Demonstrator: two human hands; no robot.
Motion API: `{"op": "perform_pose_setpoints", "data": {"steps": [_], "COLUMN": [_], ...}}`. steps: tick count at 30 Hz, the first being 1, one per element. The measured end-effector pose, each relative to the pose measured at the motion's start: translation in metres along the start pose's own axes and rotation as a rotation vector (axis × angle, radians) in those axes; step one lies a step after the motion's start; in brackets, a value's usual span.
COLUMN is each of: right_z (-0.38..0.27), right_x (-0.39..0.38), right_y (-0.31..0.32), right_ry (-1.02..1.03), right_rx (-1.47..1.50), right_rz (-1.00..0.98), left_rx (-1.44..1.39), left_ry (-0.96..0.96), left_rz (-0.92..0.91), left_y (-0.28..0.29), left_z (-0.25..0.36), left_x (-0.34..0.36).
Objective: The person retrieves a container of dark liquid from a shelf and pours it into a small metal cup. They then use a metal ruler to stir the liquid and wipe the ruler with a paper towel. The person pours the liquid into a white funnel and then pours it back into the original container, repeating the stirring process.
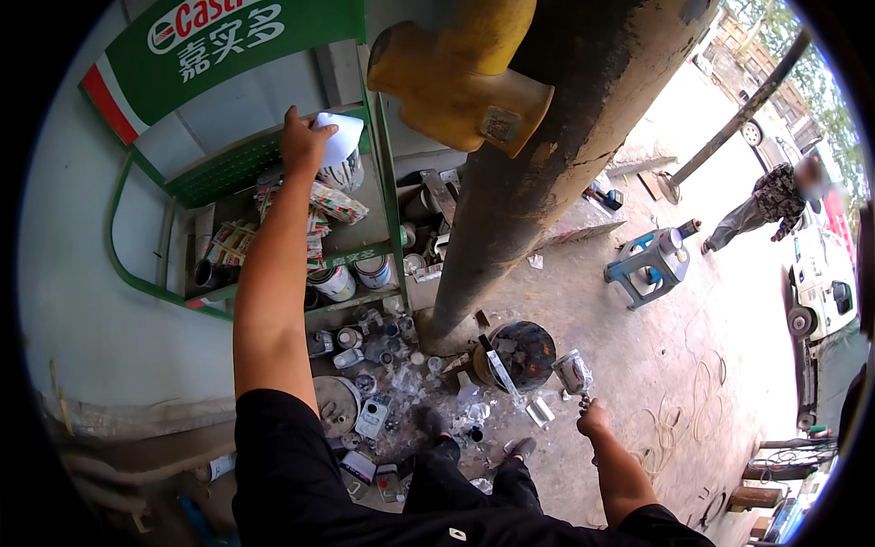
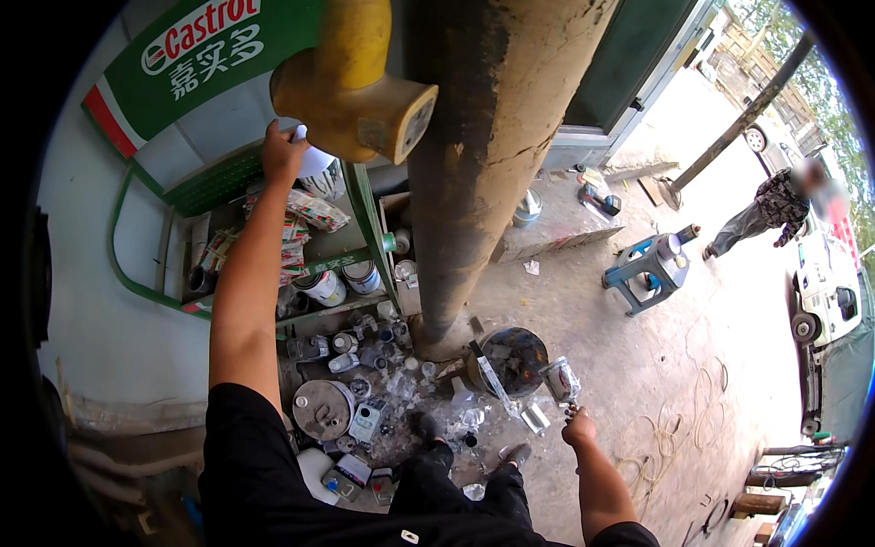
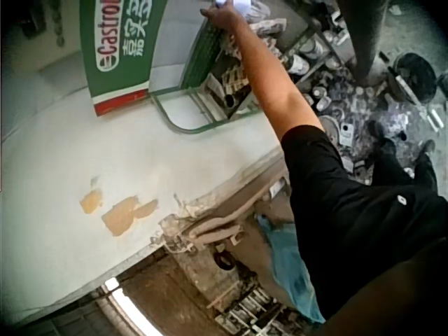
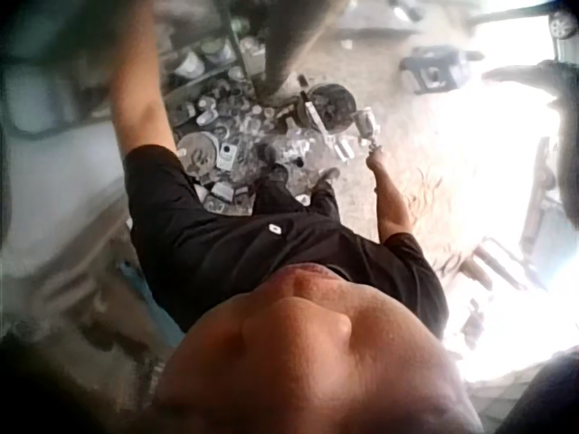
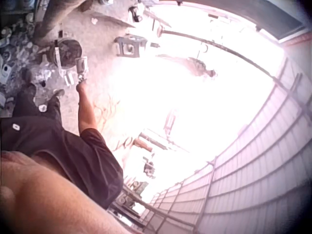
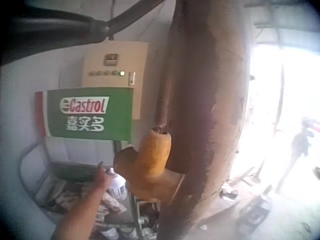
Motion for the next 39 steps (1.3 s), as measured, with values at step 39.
{"op": "perform_pose_setpoints", "data": {"steps": [39], "right_z": [0.084], "right_x": [0.096], "right_y": [0.037], "right_ry": [0.259], "right_rx": [-0.135], "right_rz": [0.017], "left_rx": [-1.292], "left_ry": [0.796], "left_rz": [-1.157], "left_y": [0.023], "left_z": [0.121], "left_x": [-0.817]}}
Point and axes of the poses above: each hand's wrist, its own x-axis towards the middle knuckle, its own y-axis out of the back of the hand, z = x × y, the point moved 9 cm from there along x, towards the middle knuckle, and after that the axes turned 9 degrees about y, right-handed, at the moved point
